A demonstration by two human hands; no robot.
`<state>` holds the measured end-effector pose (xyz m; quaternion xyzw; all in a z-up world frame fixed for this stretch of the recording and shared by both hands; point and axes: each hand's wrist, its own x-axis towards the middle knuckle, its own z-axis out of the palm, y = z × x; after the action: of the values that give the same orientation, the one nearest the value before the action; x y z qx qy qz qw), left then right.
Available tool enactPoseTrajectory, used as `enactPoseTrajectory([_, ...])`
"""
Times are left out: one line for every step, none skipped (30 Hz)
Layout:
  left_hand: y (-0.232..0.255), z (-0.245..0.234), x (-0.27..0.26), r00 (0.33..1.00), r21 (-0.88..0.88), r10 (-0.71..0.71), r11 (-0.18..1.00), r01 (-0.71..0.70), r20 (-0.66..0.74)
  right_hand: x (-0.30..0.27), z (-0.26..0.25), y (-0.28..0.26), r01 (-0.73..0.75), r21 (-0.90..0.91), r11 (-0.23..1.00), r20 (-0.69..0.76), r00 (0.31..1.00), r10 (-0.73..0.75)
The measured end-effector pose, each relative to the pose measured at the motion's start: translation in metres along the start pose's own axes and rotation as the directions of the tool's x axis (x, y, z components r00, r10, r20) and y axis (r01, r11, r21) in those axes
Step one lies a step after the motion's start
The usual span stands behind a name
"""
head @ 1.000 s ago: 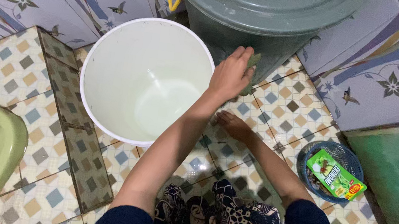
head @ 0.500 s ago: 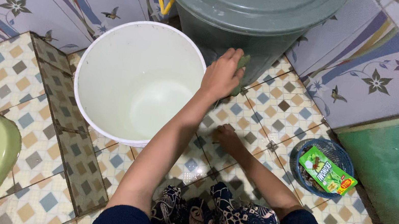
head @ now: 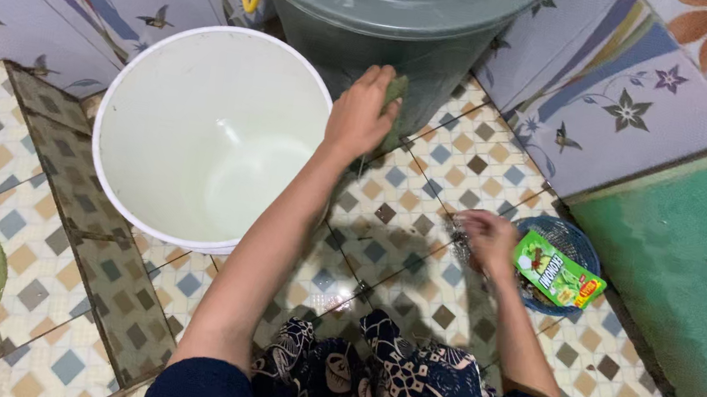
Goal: The person scrubs the inside of a squat toilet with a brush and wipes the rim and nearby floor tiles with a cloth.
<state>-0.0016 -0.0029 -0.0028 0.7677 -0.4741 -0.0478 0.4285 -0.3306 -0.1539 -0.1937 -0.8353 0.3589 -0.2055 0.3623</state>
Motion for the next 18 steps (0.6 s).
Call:
enactPoseTrajectory([0.001, -0.001, 0.000, 1.000, -0.008, 0.015, 1.000, -0.015, -0.014, -0.014, -0.029, -0.005, -0.199, -0.030, 0.980, -0.121, 0.973, 0.194])
enactPoseTrajectory([0.002, -0.002, 0.000, 1.000, -0.012, 0.020, 1.000, -0.020, -0.010, -0.024, -0.048, -0.007, -0.109, -0.081, 0.991, -0.247, 0.965, 0.086])
enactPoseTrajectory([0.003, -0.003, -0.001, 1.000, -0.021, 0.018, 1.000, -0.018, -0.005, -0.035, -0.071, -0.002, -0.028, -0.145, 0.989, -0.367, 0.930, -0.027])
enactPoseTrajectory([0.005, -0.003, -0.001, 1.000, -0.030, 0.016, 0.999, -0.016, 0.001, -0.043, -0.086, 0.007, -0.037, -0.149, 0.988, -0.377, 0.926, -0.022])
enactPoseTrajectory([0.007, -0.004, -0.002, 1.000, -0.041, 0.027, 0.999, -0.026, 0.009, -0.051, -0.097, 0.018, 0.005, -0.278, 0.961, -0.333, 0.938, -0.101])
enactPoseTrajectory([0.008, -0.004, -0.003, 0.999, -0.035, 0.044, 0.998, -0.043, 0.007, -0.057, -0.106, 0.032, 0.049, -0.400, 0.915, -0.277, 0.946, -0.171])
enactPoseTrajectory([0.010, -0.004, -0.003, 0.998, -0.028, 0.061, 0.998, -0.061, 0.005, -0.062, -0.113, 0.046, 0.035, -0.405, 0.914, -0.288, 0.943, -0.164])
enactPoseTrajectory([0.013, -0.003, -0.003, 0.997, -0.037, 0.072, 0.997, -0.072, 0.013, -0.067, -0.120, 0.059, 0.012, -0.377, 0.926, -0.291, 0.948, -0.131])
enactPoseTrajectory([0.016, -0.002, -0.003, 0.997, -0.012, 0.075, 0.997, -0.075, 0.030, -0.074, -0.127, 0.070, -0.013, -0.345, 0.938, -0.294, 0.951, -0.095])
enactPoseTrajectory([0.021, 0.001, -0.003, 0.996, 0.012, 0.079, 0.997, -0.079, 0.047, -0.080, -0.134, 0.079, -0.027, -0.348, 0.937, -0.306, 0.948, -0.087])
enactPoseTrajectory([0.025, 0.004, -0.004, 0.994, 0.005, 0.091, 0.996, -0.091, 0.063, -0.089, -0.139, 0.086, -0.217, -0.270, 0.938, -0.386, 0.917, 0.101])
enactPoseTrajectory([0.029, 0.009, -0.005, 0.993, -0.008, 0.097, 0.995, -0.097, 0.064, -0.100, -0.144, 0.092, -0.395, -0.176, 0.902, -0.448, 0.848, 0.284])
enactPoseTrajectory([0.036, 0.015, -0.005, 0.993, -0.020, 0.105, 0.994, -0.104, 0.063, -0.111, -0.146, 0.098, -0.409, -0.169, 0.897, -0.462, 0.837, 0.295])
enactPoseTrajectory([0.044, 0.023, -0.006, 0.990, -0.027, 0.119, 0.993, -0.117, 0.076, -0.119, -0.149, 0.103, -0.430, -0.165, 0.888, -0.503, 0.811, 0.299])
enactPoseTrajectory([0.053, 0.032, -0.007, 0.984, -0.062, 0.170, 0.984, -0.167, 0.049, -0.124, -0.148, 0.109, -0.457, -0.126, 0.880, -0.540, 0.776, 0.326])
enactPoseTrajectory([0.062, 0.041, -0.007, 0.976, -0.097, 0.219, 0.972, -0.216, 0.021, -0.128, -0.146, 0.116, -0.508, -0.041, 0.861, -0.562, 0.724, 0.400])
enactPoseTrajectory([0.071, 0.052, -0.008, 0.971, -0.109, 0.237, 0.967, -0.232, 0.037, -0.132, -0.144, 0.123, -0.565, 0.106, 0.818, -0.528, 0.665, 0.528])
enactPoseTrajectory([0.081, 0.063, -0.009, 0.971, -0.130, 0.229, 0.967, -0.219, 0.073, -0.138, -0.139, 0.129, -0.599, 0.308, 0.740, -0.405, 0.621, 0.671])
